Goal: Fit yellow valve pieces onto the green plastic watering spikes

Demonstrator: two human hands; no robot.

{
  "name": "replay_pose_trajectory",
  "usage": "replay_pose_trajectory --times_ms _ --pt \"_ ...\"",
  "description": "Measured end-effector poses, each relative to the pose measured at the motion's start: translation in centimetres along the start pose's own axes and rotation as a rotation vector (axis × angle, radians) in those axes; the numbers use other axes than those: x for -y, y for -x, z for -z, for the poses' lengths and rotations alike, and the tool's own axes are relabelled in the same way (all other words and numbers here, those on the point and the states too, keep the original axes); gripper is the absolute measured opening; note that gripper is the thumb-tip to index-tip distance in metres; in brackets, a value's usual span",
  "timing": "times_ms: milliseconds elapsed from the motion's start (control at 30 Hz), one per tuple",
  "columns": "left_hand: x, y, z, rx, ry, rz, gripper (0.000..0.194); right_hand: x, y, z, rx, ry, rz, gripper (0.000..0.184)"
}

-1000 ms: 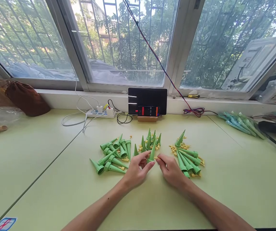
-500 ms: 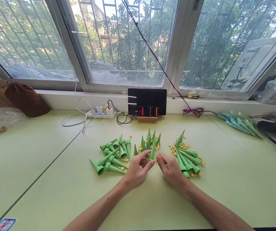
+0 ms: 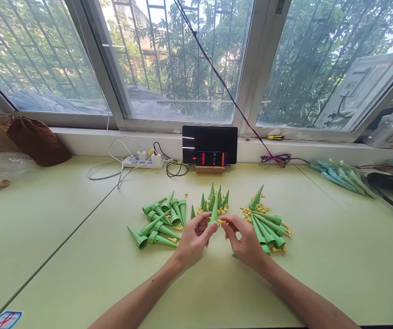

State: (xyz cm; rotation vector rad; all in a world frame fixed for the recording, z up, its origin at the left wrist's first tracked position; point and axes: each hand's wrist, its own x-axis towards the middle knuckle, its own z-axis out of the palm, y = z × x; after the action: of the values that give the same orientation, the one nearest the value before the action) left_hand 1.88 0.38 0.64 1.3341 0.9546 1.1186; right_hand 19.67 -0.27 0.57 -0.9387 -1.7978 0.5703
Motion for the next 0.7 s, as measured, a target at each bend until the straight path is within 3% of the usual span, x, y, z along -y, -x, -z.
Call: replay_pose_trajectory --times_ms 333,700 --pt "-0.3 0.0 0.2 -0.023 -0.036 -0.015 0.046 -0.7 0.0 -0.1 -0.027 0.064 0.152 0.019" --pt "-0.3 0.0 0.3 -0.01 -0.062 -0.028 0.045 -1.5 0.0 -0.2 -0.017 0.114 0.213 0.012"
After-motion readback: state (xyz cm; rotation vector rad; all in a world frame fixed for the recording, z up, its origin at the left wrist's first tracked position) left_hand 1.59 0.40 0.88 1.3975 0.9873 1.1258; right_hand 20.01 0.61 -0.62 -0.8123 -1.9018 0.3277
